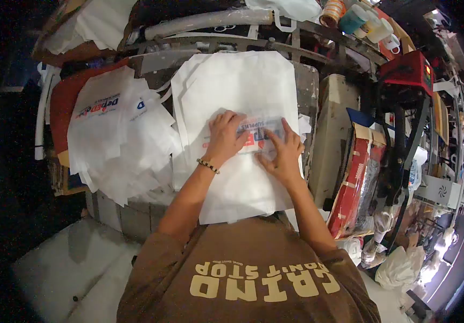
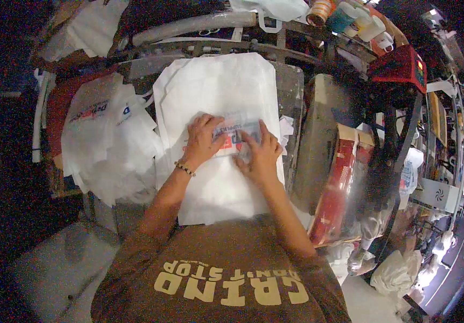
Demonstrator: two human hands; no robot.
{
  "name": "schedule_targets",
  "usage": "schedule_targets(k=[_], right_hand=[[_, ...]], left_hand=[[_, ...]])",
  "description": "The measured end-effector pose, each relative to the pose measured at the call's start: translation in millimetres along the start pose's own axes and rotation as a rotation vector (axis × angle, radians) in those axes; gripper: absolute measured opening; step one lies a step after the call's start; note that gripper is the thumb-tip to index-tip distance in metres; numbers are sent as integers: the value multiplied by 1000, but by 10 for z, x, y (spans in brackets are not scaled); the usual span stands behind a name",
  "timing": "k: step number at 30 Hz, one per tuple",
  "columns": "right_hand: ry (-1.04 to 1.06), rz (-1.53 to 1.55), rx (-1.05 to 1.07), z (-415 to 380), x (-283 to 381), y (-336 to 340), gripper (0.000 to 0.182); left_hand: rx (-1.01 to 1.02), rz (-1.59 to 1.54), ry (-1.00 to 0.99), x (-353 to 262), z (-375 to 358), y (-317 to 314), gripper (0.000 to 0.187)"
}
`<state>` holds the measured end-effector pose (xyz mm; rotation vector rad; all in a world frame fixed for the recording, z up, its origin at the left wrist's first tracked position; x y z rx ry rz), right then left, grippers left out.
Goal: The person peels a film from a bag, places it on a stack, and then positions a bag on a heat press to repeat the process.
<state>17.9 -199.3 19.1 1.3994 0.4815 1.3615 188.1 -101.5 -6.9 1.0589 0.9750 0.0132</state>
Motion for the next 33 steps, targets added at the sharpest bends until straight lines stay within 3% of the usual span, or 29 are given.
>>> schedule_targets(k=[5, 9, 12, 14, 17, 19, 23, 26, 33], right_hand=[[-68, 61, -167, 260, -175, 32, 65], [-122, 129, -98, 396, -261, 52, 66], [-104, 207, -120, 445, -326, 26, 52], [-35, 120, 71, 461, -344, -1, 35], [-21, 204, 27, 432, -276, 58, 30], [17, 232, 8, 379, -263, 50, 35], [97, 234, -15, 302, -232, 65, 46], [105, 224, -5, 281, -215, 71, 34], [139, 199, 5, 213, -235, 59, 40]], left_hand=[[127, -1, 38, 62, 49, -39, 38], [138, 29, 51, 45, 56, -22, 38], [105, 18, 46, 28, 72, -8, 36], [90, 8, 55, 42, 85, -3, 33], [121, -50, 75, 75, 105, -19, 22], [14, -113, 17, 59, 86, -16, 8], [-49, -155, 42, 55, 28, -45, 6], [-113, -161, 9, 18, -16, -15, 6], [-108, -157, 13, 27, -36, -20, 8]])
Point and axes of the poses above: each hand's wrist, its own z-axis towards the middle knuckle, its own y-axis out of the back of the hand, x = y × z, the point moved 3 cm from there along z, towards the middle knuckle, and after that the axes turned 12 degrees about y, right-handed, at the moved point
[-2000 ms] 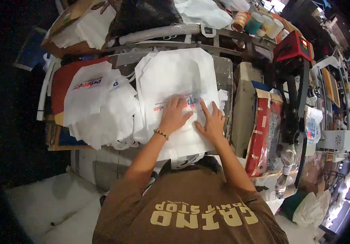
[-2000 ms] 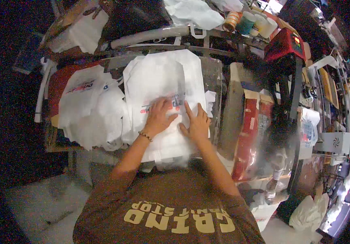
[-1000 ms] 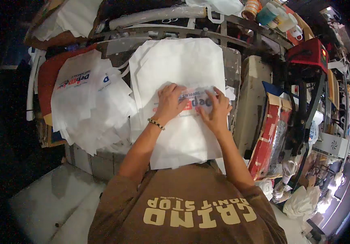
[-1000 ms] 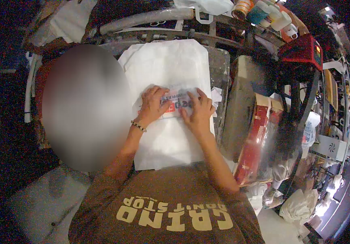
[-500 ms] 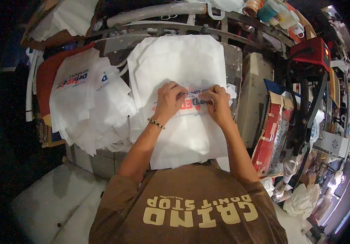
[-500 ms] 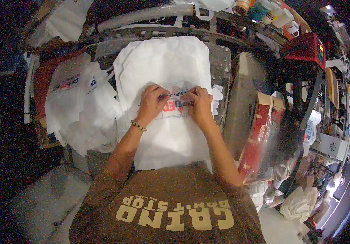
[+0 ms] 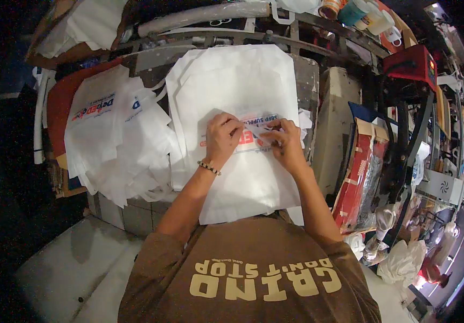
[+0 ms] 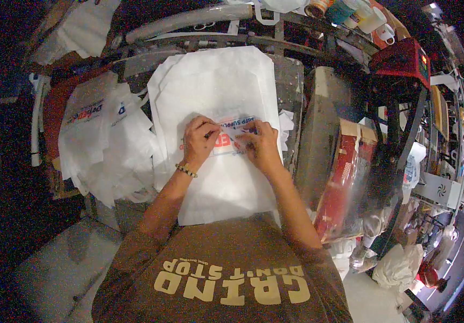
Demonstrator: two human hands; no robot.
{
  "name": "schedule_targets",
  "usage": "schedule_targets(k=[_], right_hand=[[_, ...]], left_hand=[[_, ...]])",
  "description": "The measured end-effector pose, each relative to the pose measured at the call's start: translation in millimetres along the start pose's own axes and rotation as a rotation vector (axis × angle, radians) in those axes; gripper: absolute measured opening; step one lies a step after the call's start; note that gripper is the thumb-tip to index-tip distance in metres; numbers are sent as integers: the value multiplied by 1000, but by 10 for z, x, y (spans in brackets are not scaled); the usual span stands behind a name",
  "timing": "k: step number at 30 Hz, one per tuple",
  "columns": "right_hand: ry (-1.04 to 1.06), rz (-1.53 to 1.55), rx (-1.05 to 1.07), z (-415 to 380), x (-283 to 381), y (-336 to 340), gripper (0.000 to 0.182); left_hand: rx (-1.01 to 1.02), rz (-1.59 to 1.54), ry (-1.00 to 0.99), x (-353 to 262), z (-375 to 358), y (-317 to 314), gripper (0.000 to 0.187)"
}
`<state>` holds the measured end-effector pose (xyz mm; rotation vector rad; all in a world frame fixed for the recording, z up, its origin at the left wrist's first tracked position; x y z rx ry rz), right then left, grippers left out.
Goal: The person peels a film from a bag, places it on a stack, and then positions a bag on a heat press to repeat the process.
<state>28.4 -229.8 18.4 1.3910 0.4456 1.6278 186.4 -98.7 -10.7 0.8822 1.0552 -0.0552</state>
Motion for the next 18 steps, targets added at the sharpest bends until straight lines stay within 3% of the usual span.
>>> schedule_targets(k=[3, 5, 10, 18], right_hand=[[20, 5, -14, -13, 7, 5, 39], [6, 42, -8, -11, 19, 7, 49], [51, 58, 13, -13, 56, 1, 45], [78, 55, 20, -65, 43, -61, 44]], left_hand=[[16, -25, -21, -13, -10, 20, 9], [31, -28, -34, -37, -1, 41, 10], [117, 56, -62, -60, 45, 6, 13], [92, 21, -10, -101, 56, 55, 17]])
Point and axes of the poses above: each hand's wrist, its own z-axis towards the middle knuckle, its own y-axis out of the back of the hand, x = y × z, the point moved 3 cm from there along z, towards the middle knuckle, and after that the axes turned 12 degrees about y, right-handed, at the moved point
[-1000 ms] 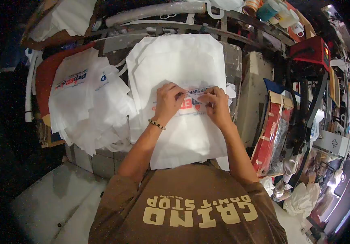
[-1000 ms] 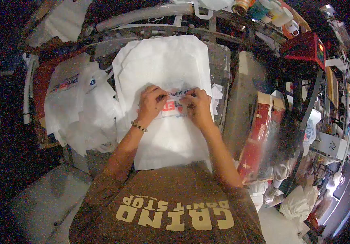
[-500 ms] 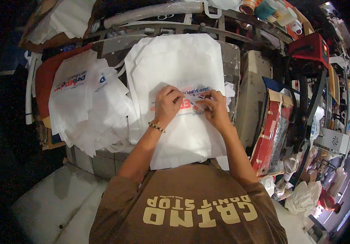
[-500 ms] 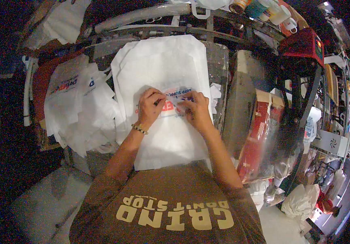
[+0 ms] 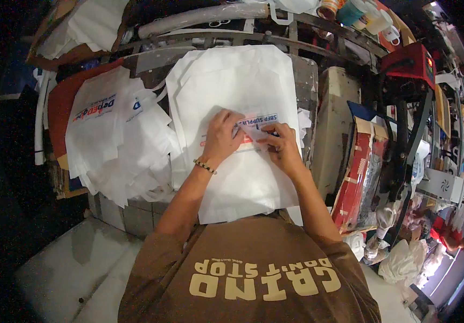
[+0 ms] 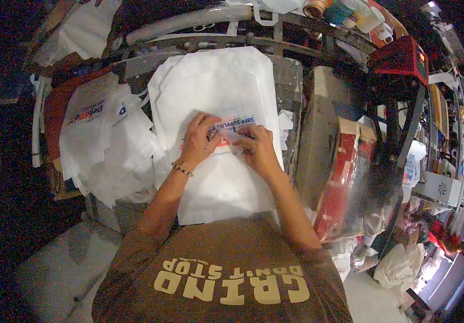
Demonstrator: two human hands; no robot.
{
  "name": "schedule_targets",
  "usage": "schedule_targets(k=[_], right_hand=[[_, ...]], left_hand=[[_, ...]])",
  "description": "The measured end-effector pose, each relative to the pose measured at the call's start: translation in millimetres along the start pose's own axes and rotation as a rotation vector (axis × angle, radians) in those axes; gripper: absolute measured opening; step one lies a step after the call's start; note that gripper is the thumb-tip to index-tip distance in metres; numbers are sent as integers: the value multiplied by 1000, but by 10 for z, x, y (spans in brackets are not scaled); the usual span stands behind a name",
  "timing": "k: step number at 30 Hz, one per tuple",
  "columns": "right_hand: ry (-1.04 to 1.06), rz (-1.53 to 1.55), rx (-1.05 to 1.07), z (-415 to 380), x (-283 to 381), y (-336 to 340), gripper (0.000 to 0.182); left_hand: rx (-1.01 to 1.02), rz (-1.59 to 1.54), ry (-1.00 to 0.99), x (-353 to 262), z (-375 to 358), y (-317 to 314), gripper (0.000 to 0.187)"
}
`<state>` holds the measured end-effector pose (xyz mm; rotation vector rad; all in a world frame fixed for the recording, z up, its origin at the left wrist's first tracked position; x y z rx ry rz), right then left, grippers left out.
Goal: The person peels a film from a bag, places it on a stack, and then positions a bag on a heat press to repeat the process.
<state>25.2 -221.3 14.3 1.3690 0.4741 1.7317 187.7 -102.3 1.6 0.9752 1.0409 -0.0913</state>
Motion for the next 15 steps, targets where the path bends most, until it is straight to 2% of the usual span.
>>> schedule_targets(k=[3, 6, 11, 13, 15], right_hand=[[-25, 32, 6, 43, 66, 66, 45], [-86, 118, -87, 95, 61, 129, 47], [2, 50, 6, 27, -53, 62, 47], [6, 43, 8, 17, -43, 75, 47], [12, 38, 13, 11, -27, 77, 46]], left_hand=[[49, -6, -27, 39, -22, 24, 17], [60, -14, -46, 116, -85, -6, 17], [-17, -38, -55, 78, -159, 52, 17], [-148, -2, 139, 118, -129, 119, 17], [-114, 19, 83, 114, -102, 181, 17]])
Point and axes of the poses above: each hand's wrist, its own z-axis towards the middle knuckle, its own y-axis out of the back of the hand, x = y × z, the point moved 3 cm from there along z, towards the middle knuckle, and after that the axes turned 12 degrees about y, right-handed, at the moved point
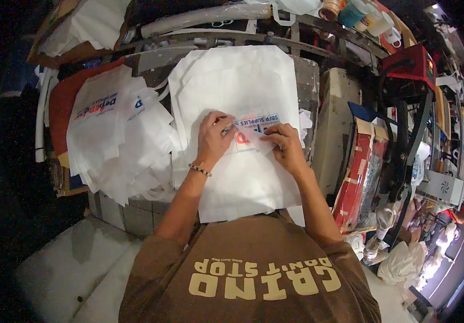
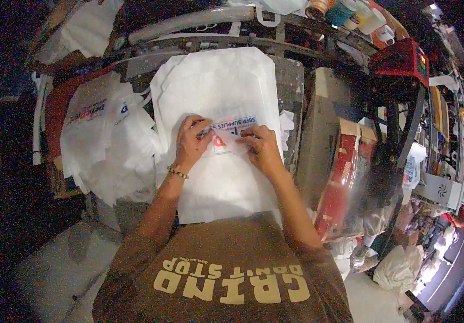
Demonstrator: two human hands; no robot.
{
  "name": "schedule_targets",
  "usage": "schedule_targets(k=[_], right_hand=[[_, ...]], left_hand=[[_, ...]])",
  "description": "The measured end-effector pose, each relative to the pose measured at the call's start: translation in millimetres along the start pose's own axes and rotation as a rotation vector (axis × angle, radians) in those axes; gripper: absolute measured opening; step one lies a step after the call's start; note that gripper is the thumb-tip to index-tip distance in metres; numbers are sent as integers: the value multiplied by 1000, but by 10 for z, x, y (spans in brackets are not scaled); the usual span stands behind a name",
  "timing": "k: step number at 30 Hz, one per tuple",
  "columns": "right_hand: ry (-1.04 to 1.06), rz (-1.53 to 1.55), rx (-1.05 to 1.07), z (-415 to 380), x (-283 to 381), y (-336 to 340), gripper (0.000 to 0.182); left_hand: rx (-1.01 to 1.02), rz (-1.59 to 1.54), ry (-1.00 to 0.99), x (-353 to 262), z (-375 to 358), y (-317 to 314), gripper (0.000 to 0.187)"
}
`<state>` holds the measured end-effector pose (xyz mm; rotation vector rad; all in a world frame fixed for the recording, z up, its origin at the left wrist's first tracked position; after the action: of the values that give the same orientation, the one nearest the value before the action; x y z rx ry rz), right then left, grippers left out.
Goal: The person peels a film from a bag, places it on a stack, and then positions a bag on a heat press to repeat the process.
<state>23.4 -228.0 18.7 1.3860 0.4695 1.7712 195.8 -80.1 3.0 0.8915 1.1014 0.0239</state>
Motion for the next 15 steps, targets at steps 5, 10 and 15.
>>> schedule_targets(k=[5, 10, 15], right_hand=[[-25, 49, -10, -16, -55, -27, 46], [-8, 52, -30, -22, -63, -13, 48], [-18, 61, -11, -36, -38, 24, 49]], left_hand=[[53, 3, -82, 119, -38, -29, 17], [46, -35, -135, 143, -149, -10, 9], [20, -22, -60, 169, -228, 30, 21]])
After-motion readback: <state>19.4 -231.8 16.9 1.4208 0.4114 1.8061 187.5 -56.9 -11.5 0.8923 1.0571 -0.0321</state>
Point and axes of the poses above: each hand's wrist, its own z-axis towards the middle knuckle, its own y-axis out of the back of the hand, x = y × z, the point moved 3 cm from there along z, towards the middle knuckle, and after that the axes turned 12 degrees about y, right-handed, at the moved point
